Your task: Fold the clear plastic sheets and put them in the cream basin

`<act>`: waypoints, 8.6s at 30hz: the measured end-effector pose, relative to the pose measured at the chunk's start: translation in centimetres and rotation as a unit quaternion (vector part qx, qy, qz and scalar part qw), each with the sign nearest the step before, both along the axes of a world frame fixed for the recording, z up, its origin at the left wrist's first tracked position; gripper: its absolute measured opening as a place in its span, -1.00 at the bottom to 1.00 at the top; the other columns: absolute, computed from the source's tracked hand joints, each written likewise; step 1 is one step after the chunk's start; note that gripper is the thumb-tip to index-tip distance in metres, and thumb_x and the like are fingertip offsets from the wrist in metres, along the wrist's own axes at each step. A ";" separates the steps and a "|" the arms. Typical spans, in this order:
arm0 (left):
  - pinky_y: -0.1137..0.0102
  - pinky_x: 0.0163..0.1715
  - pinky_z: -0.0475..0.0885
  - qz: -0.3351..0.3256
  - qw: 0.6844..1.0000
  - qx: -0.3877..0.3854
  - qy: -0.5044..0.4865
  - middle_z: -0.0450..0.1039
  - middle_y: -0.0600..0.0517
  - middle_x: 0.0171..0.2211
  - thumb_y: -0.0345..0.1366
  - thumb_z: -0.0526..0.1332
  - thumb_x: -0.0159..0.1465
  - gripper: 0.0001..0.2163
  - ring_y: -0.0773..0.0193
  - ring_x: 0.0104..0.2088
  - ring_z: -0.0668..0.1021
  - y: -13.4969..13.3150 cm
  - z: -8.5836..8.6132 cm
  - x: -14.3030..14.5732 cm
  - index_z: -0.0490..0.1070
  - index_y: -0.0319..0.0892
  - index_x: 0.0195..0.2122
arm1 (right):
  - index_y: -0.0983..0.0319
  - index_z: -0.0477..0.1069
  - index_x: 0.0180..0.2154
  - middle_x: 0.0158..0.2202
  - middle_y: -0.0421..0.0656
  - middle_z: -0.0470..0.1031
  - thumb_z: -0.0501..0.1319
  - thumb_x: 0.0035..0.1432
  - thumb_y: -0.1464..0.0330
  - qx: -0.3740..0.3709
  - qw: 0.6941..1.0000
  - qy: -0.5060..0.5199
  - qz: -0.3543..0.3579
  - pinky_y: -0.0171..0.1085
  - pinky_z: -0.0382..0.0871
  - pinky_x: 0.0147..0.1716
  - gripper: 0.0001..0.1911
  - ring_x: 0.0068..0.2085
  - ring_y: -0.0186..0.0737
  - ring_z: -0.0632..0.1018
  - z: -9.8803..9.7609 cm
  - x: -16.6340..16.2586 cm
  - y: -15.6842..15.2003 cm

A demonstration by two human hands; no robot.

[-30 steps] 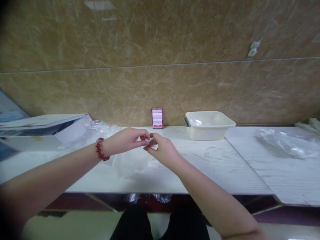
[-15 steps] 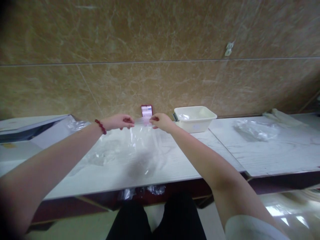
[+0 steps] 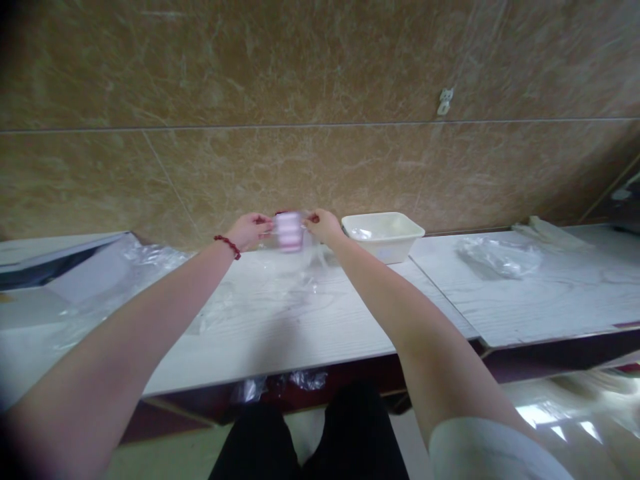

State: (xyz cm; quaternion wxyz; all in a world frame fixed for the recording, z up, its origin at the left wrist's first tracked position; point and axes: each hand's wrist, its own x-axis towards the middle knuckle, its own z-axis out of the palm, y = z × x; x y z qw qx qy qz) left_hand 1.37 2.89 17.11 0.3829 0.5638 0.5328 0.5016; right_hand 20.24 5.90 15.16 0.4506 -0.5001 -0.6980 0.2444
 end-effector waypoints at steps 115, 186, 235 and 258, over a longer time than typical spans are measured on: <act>0.17 0.05 -0.07 -0.027 0.785 -0.064 0.616 -0.12 -0.14 0.17 0.02 -0.29 0.17 -0.40 0.12 0.15 -0.01 1.0 -17.2 -3.1 -0.10 -0.27 0.14 | 0.12 -0.14 0.14 0.20 -0.16 -0.18 -0.30 0.09 0.04 -0.110 0.890 -0.439 -0.057 0.03 -0.26 0.04 -0.39 0.17 -0.10 -0.09 -16.1 -0.4 0.9; 0.48 -0.28 0.30 -0.039 0.832 -0.017 0.553 0.46 -0.02 -0.29 -0.23 0.04 0.08 -0.73 0.27 -0.29 0.46 -2.8 -14.3 -9.3 0.47 -0.15 -0.31 | 0.28 0.44 -0.35 -0.34 -0.10 0.46 0.07 0.02 0.42 0.117 0.884 -0.378 0.249 -0.35 0.19 -0.25 -0.81 -0.27 -0.29 0.42 -12.9 -5.7 -4.6; 0.42 -0.34 0.27 -0.186 0.833 0.038 0.519 0.40 -0.04 -0.43 -0.05 -0.04 0.10 -0.62 0.24 -0.34 0.41 -3.4 -14.6 -7.1 0.41 -0.23 -0.42 | 0.24 0.43 -0.22 -0.35 -0.11 0.44 0.03 0.02 0.47 0.094 0.868 -0.371 0.318 -0.37 0.20 -0.30 -0.71 -0.31 -0.31 0.41 -13.4 -6.2 -5.3; 0.48 -0.47 0.37 0.005 0.972 0.067 0.225 0.19 -0.03 -0.19 -0.40 0.15 -0.03 -0.53 0.47 -0.51 0.45 -3.5 -15.9 -4.3 0.07 -0.18 -0.07 | 0.23 0.45 -0.30 -0.37 -0.18 0.46 0.02 0.02 0.46 0.066 0.886 -0.333 0.317 -0.39 0.18 -0.36 -0.74 -0.38 -0.36 0.39 -13.1 -6.2 -5.6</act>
